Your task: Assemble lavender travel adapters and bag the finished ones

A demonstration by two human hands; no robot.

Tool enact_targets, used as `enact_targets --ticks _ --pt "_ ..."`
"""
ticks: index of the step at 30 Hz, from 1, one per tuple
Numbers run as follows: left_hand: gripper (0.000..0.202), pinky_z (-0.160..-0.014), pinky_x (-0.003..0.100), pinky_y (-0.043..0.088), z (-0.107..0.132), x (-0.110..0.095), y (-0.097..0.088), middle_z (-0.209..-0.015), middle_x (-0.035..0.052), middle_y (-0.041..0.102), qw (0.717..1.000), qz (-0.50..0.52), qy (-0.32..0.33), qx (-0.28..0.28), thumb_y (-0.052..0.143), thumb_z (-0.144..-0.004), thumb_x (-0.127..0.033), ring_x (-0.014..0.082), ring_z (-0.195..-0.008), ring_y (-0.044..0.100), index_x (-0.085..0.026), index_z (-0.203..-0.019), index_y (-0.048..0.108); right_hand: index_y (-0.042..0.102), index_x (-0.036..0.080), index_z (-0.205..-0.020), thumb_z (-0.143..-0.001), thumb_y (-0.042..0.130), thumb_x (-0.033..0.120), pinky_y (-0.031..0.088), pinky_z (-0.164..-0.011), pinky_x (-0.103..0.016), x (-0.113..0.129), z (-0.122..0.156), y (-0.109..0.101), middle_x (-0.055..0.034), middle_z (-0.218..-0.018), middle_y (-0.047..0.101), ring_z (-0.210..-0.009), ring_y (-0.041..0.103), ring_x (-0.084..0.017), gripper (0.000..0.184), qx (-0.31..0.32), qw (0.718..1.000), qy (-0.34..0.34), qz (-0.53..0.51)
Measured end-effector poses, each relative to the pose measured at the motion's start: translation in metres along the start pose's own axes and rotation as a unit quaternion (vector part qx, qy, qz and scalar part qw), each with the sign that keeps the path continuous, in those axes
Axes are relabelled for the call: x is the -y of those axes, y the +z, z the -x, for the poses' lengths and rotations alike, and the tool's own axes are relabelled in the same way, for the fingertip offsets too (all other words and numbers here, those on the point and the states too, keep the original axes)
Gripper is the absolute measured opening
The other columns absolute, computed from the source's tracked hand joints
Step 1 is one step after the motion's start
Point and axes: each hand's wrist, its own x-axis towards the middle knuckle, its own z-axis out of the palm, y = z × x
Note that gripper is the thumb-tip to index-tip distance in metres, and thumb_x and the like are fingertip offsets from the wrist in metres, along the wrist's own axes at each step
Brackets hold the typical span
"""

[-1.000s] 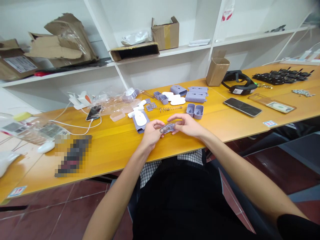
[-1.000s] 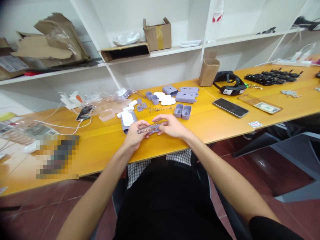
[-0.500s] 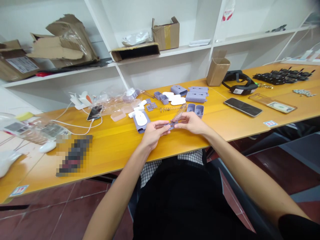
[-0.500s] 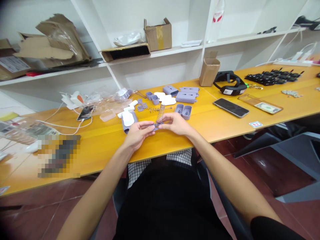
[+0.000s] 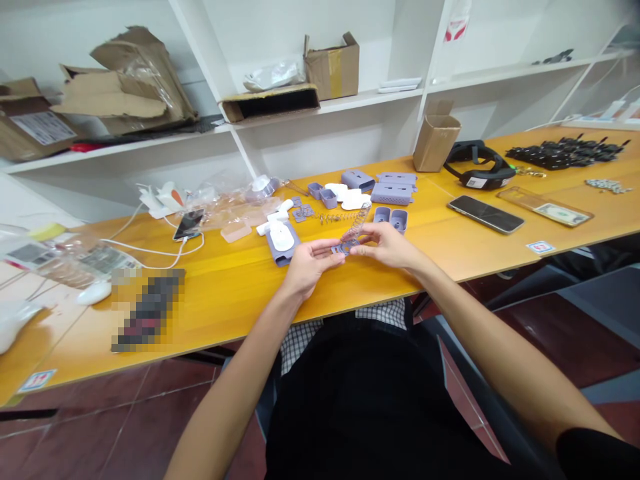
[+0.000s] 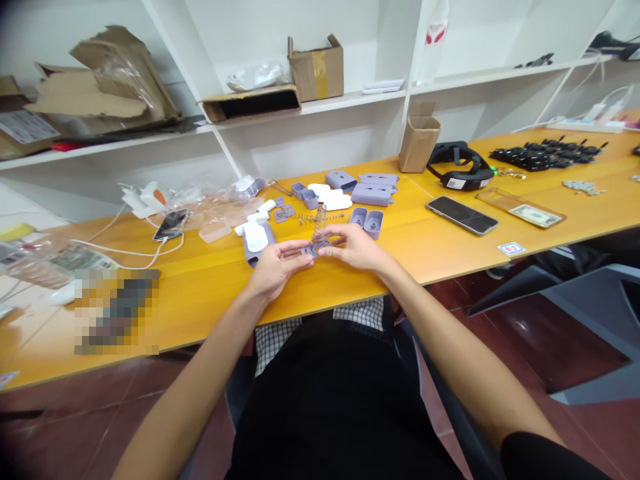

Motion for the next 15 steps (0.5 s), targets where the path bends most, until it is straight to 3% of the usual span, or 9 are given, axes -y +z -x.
enact_targets --ticks 8,15 --pt "0.051 -0.084 0.037 0.065 0.002 -0.003 0.001 -0.096 0.0114 0.082 1.000 0.001 0.010 -0.008 0.100 -0.064 -0.021 0.0182 -0.079 0.076 -0.010 -0.110 0.082 0.082 0.028 -0.117 -0.094 0.081 0.037 0.059 -0.102 -0.051 0.013 -0.001 0.003 -0.0065 -0.119 0.084 -0.111 0.077 -0.029 0.025 -0.017 0.994 -0.054 0.089" --pt "0.049 -0.078 0.031 0.064 0.004 -0.008 0.003 -0.096 0.0107 0.082 0.999 0.027 0.017 -0.009 0.102 -0.061 -0.023 0.0177 -0.084 0.075 -0.011 -0.106 0.083 0.081 0.026 -0.110 -0.095 0.079 0.043 0.058 -0.108 -0.052 0.013 -0.002 0.010 -0.0084 -0.116 0.084 -0.116 0.077 -0.031 0.023 -0.057 0.994 -0.066 0.072"
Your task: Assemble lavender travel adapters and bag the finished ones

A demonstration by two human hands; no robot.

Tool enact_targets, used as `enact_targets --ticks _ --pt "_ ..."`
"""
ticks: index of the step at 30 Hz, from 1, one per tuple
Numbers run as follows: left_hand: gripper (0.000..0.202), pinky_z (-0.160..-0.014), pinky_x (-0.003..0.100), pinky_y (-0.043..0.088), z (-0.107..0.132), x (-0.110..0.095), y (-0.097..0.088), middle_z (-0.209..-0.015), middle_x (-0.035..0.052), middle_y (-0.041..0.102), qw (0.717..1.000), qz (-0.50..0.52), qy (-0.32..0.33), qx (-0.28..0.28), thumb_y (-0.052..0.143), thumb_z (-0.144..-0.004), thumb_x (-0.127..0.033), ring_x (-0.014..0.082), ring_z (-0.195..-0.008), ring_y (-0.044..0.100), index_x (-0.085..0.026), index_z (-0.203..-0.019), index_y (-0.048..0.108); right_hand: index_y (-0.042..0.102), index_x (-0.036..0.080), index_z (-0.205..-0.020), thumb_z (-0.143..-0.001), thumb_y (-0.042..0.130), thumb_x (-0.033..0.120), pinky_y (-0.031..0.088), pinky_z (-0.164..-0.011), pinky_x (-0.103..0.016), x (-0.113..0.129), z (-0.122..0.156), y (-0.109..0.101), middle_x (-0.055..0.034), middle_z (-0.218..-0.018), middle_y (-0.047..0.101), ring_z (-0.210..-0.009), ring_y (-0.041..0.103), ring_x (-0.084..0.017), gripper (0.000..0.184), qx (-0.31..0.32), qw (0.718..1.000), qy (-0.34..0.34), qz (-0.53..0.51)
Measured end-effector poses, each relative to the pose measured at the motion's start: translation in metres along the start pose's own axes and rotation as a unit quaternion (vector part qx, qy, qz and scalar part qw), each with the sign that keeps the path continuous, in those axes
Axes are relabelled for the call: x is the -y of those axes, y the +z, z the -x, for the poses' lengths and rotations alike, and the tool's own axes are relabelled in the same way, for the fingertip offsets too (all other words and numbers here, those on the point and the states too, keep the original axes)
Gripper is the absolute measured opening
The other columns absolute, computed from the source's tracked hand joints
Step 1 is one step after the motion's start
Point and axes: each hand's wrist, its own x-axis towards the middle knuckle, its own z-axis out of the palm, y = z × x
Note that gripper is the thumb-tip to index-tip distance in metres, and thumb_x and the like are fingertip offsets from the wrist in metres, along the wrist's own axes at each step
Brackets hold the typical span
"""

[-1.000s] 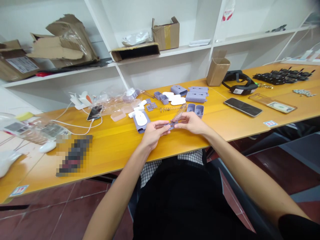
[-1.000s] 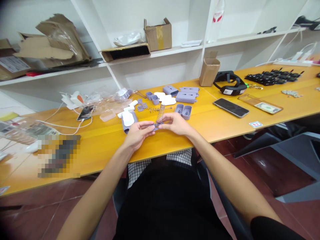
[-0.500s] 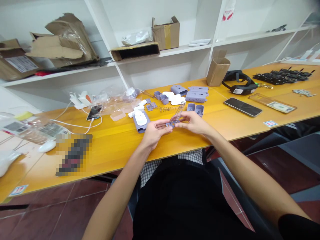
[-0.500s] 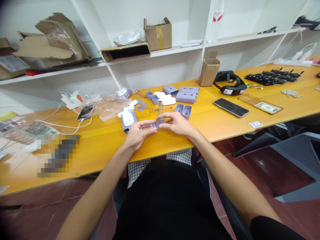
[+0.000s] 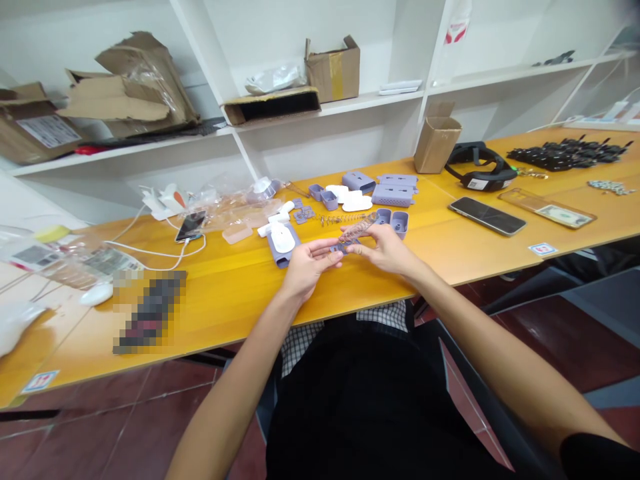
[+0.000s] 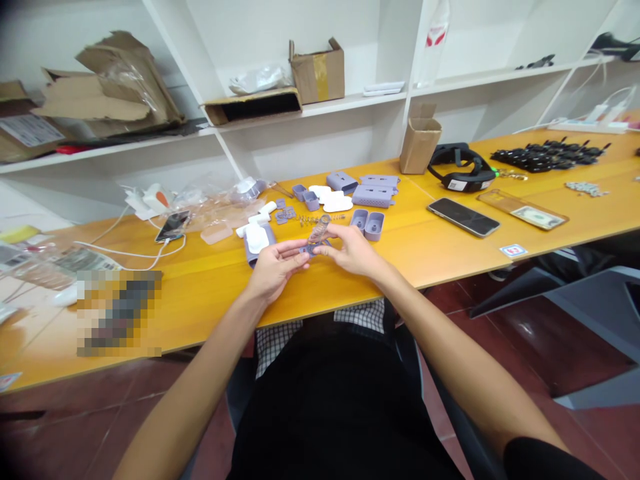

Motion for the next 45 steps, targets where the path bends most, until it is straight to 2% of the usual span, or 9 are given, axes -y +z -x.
enact_targets --ticks 5,11,17,24,29,36,41,45 --pt "0.053 -0.080 0.035 0.065 -0.002 0.002 -0.001 -0.095 0.0107 0.082 1.000 0.005 0.023 -0.011 0.104 -0.060 -0.026 0.0197 -0.085 0.075 -0.011 -0.106 0.083 0.079 0.025 -0.108 -0.094 0.080 0.047 0.055 -0.112 -0.055 -0.001 0.000 0.009 -0.0104 -0.116 0.084 -0.122 0.075 -0.033 0.026 -0.049 0.999 0.000 0.003" --pt "0.055 -0.080 0.036 0.065 -0.002 0.002 0.000 -0.095 0.0106 0.082 0.999 0.003 0.047 -0.023 0.105 -0.057 -0.029 0.0216 -0.086 0.076 -0.011 -0.104 0.083 0.080 0.024 -0.104 -0.094 0.078 0.049 0.056 -0.112 -0.057 -0.003 0.000 0.013 -0.0124 -0.119 0.083 -0.125 0.075 -0.034 0.026 -0.080 0.997 0.000 0.004" --pt "0.054 -0.082 0.036 0.065 -0.001 0.001 0.002 -0.089 0.0090 0.082 0.998 -0.009 0.057 -0.026 0.106 -0.057 -0.030 0.0192 -0.079 0.075 -0.012 -0.102 0.083 0.080 0.026 -0.102 -0.093 0.081 0.049 0.055 -0.113 -0.057 -0.003 0.000 0.016 -0.0112 -0.116 0.084 -0.126 0.074 -0.034 0.025 -0.099 0.995 0.004 -0.007" --pt "0.054 -0.079 0.032 0.063 -0.002 -0.002 0.000 -0.092 0.0082 0.082 0.999 0.046 0.021 -0.015 0.106 -0.056 -0.025 0.0186 -0.084 0.075 -0.013 -0.103 0.082 0.080 0.027 -0.105 -0.095 0.079 0.050 0.049 -0.120 -0.055 0.006 -0.002 0.006 -0.0099 -0.120 0.082 -0.135 0.069 -0.032 0.025 -0.054 0.997 -0.019 -0.056" --pt "0.046 -0.074 0.025 0.060 -0.001 -0.003 -0.005 -0.092 0.0087 0.081 0.996 0.080 -0.030 0.009 0.102 -0.065 -0.020 0.0135 -0.078 0.073 -0.013 -0.106 0.082 0.080 0.028 -0.107 -0.094 0.081 0.051 0.047 -0.122 -0.056 0.011 -0.002 0.000 -0.0086 -0.121 0.082 -0.141 0.065 -0.033 0.027 -0.025 0.997 -0.017 -0.065" --pt "0.035 -0.070 0.020 0.058 -0.002 -0.003 -0.005 -0.087 0.0062 0.078 0.988 0.120 -0.092 0.015 0.094 -0.075 -0.009 0.0096 -0.072 0.069 -0.012 -0.108 0.082 0.081 0.029 -0.109 -0.094 0.082 0.051 0.047 -0.122 -0.057 0.011 -0.002 -0.005 -0.0084 -0.124 0.081 -0.142 0.064 -0.032 0.027 0.004 0.997 -0.015 -0.076" --pt "0.035 -0.072 0.022 0.059 -0.001 -0.003 -0.005 -0.086 0.0064 0.077 0.990 0.114 -0.085 0.010 0.093 -0.077 -0.009 0.0103 -0.072 0.069 -0.011 -0.110 0.080 0.081 0.028 -0.107 -0.090 0.083 0.055 0.049 -0.120 -0.057 0.009 -0.003 -0.011 -0.0085 -0.119 0.082 -0.137 0.067 -0.032 0.032 0.021 0.996 0.012 -0.081" --pt "0.033 -0.072 0.023 0.060 -0.002 -0.001 -0.005 -0.088 0.0073 0.078 0.992 0.099 -0.083 0.005 0.094 -0.075 -0.010 0.0108 -0.072 0.070 -0.011 -0.106 0.081 0.080 0.027 -0.107 -0.090 0.084 0.052 0.053 -0.117 -0.056 0.003 -0.003 -0.012 -0.0079 -0.117 0.082 -0.132 0.070 -0.031 0.031 0.033 0.994 0.020 -0.100"
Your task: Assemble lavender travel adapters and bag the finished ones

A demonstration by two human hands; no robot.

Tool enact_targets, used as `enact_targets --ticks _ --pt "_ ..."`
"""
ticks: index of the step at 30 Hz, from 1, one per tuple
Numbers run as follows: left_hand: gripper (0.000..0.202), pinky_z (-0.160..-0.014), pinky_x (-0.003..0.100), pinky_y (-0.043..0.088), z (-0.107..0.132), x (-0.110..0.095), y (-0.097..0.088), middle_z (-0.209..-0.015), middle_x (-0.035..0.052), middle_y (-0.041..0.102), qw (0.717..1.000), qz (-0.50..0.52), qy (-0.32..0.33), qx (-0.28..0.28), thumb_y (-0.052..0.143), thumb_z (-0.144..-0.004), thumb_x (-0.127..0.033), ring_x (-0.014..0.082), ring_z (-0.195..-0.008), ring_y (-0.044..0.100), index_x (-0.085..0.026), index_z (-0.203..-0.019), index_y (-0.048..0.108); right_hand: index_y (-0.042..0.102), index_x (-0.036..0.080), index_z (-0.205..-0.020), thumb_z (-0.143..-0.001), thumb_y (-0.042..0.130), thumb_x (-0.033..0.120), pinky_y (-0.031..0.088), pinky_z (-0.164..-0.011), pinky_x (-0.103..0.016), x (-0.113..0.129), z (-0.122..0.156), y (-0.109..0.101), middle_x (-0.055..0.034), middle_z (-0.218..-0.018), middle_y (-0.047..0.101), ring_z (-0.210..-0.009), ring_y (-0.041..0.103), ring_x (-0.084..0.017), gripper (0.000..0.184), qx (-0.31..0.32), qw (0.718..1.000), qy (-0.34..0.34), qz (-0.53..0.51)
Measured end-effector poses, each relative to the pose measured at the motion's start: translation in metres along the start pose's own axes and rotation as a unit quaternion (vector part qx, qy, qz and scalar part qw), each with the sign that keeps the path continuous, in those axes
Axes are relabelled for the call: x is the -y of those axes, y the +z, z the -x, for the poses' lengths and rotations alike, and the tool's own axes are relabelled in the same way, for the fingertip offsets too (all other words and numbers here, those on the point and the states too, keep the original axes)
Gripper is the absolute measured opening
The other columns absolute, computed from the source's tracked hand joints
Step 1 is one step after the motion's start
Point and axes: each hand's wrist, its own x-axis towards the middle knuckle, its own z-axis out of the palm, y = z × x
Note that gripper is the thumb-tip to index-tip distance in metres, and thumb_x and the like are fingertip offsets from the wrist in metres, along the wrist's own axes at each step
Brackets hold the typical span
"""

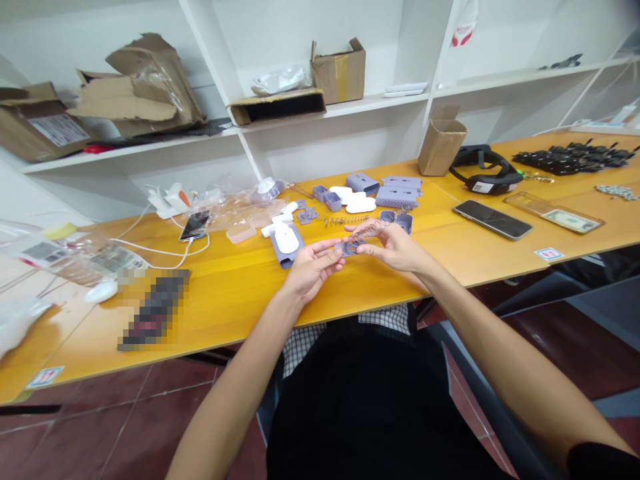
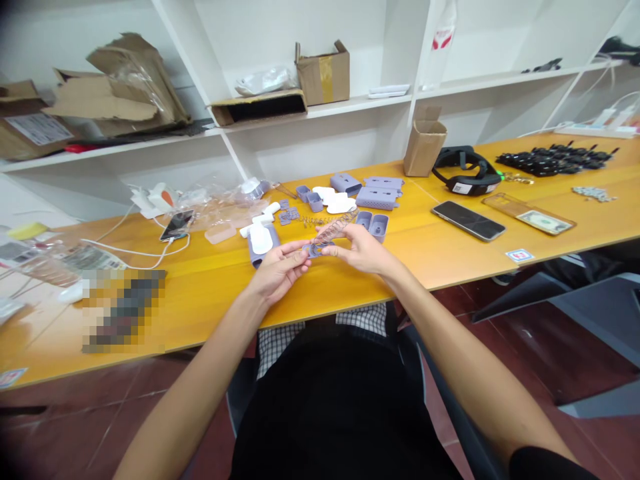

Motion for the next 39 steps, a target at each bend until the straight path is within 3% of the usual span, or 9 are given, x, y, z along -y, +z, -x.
enact_targets --ticks 18,26,39 --pt "0.031 -0.064 0.020 0.058 0.000 0.000 0.003 -0.087 0.0078 0.080 1.000 0.004 -0.012 0.014 0.093 -0.076 -0.008 0.0089 -0.066 0.069 -0.011 -0.106 0.084 0.081 0.028 -0.114 -0.097 0.077 0.043 0.056 -0.112 -0.050 0.026 0.001 -0.012 -0.0066 -0.124 0.081 -0.121 0.074 -0.029 0.023 0.048 0.994 -0.014 0.102" --pt "0.038 -0.065 0.021 0.059 0.002 0.000 0.003 -0.082 0.0074 0.079 1.000 -0.006 0.000 0.008 0.094 -0.076 -0.008 0.0102 -0.067 0.070 -0.009 -0.111 0.081 0.079 0.024 -0.116 -0.097 0.078 0.043 0.057 -0.111 -0.052 0.021 0.000 -0.013 -0.0088 -0.124 0.081 -0.121 0.074 -0.030 0.027 0.021 0.995 -0.024 0.089" --pt "0.046 -0.064 0.023 0.057 0.002 0.001 0.003 -0.076 0.0058 0.077 0.999 -0.036 0.021 0.008 0.100 -0.069 -0.015 0.0113 -0.065 0.070 -0.009 -0.110 0.080 0.080 0.028 -0.120 -0.102 0.072 0.036 0.058 -0.104 -0.048 0.014 0.002 -0.010 -0.0057 -0.119 0.082 -0.113 0.076 -0.028 0.022 0.047 0.983 -0.067 0.167"
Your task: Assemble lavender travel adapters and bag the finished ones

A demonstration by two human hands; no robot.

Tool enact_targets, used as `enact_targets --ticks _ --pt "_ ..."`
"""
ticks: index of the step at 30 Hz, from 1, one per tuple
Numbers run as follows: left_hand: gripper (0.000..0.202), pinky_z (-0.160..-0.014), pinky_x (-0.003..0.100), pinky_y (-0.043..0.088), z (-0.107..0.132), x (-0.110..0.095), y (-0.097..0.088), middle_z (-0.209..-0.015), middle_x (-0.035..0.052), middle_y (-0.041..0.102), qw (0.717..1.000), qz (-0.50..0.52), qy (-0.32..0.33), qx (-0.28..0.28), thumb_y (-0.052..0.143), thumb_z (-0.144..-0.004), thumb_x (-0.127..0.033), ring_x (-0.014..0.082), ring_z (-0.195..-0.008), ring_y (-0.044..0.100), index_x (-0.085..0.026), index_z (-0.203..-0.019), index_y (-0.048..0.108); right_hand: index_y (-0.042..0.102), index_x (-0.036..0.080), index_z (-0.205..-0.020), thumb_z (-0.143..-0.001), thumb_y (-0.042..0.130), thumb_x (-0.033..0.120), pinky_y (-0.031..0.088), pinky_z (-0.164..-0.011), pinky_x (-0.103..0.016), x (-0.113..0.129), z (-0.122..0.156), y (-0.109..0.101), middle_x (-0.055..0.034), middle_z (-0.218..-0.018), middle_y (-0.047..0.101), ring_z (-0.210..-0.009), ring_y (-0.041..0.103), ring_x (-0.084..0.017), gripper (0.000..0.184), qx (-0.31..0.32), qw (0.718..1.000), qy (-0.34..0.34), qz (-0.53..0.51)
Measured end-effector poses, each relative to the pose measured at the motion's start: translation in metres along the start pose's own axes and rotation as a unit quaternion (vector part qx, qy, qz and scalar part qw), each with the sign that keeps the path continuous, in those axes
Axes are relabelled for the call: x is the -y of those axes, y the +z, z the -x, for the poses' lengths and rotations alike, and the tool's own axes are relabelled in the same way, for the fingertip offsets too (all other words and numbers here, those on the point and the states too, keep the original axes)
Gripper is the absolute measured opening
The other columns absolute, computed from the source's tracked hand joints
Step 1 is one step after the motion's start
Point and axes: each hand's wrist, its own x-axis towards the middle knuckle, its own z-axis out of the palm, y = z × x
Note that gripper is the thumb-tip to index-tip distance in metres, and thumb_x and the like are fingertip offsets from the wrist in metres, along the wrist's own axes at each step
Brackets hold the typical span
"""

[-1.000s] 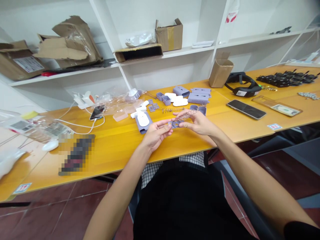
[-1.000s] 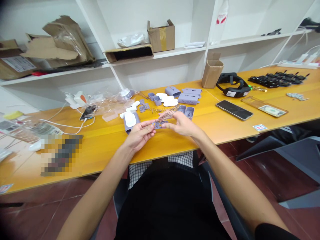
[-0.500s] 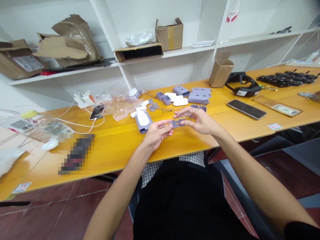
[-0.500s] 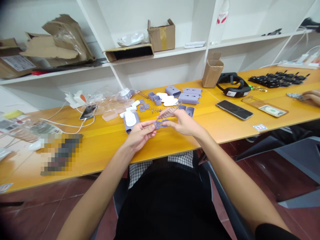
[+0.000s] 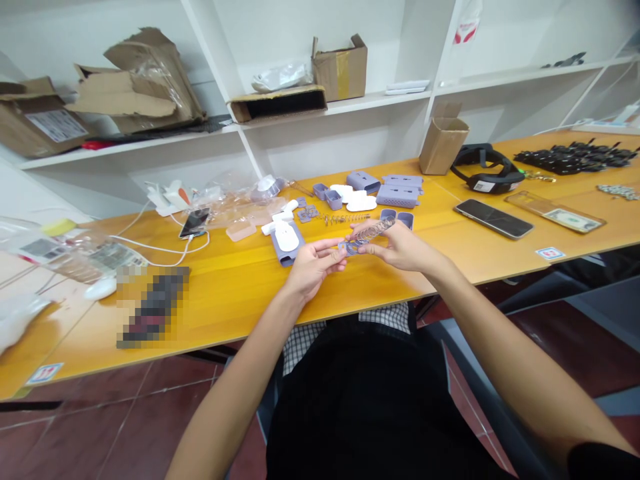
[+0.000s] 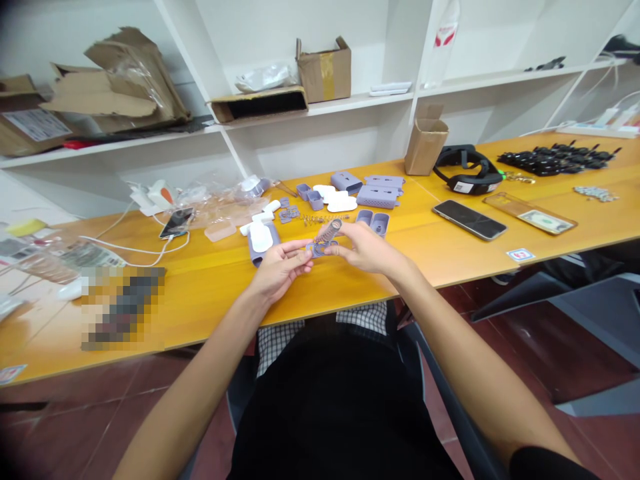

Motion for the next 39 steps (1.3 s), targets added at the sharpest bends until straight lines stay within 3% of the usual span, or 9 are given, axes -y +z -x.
enact_targets --ticks 7,18,39 --pt "0.048 -0.065 0.024 0.058 0.000 0.000 -0.001 -0.078 0.0057 0.077 1.000 -0.019 0.007 0.002 0.101 -0.068 -0.018 0.0114 -0.065 0.069 -0.010 -0.110 0.080 0.079 0.027 -0.120 -0.102 0.071 0.036 0.059 -0.102 -0.047 0.002 0.000 0.006 -0.0064 -0.122 0.080 -0.114 0.075 -0.028 0.021 -0.019 1.000 0.006 0.022" --pt "0.056 -0.066 0.025 0.058 0.000 0.000 0.002 -0.075 0.0033 0.076 0.999 -0.007 0.043 -0.018 0.105 -0.061 -0.026 0.0120 -0.066 0.070 -0.011 -0.107 0.077 0.075 0.024 -0.108 -0.098 0.075 0.045 0.062 -0.096 -0.051 0.003 -0.005 0.025 -0.0093 -0.113 0.083 -0.104 0.080 -0.032 0.024 -0.108 0.993 0.028 0.037" --pt "0.059 -0.069 0.028 0.060 0.000 0.000 0.002 -0.074 0.0028 0.075 0.997 -0.039 0.063 -0.025 0.105 -0.060 -0.032 0.0139 -0.068 0.070 -0.011 -0.107 0.077 0.071 0.024 -0.117 -0.098 0.073 0.038 0.059 -0.101 -0.053 -0.001 -0.003 0.023 -0.0104 -0.115 0.082 -0.109 0.077 -0.031 0.024 -0.086 0.995 0.036 0.039"
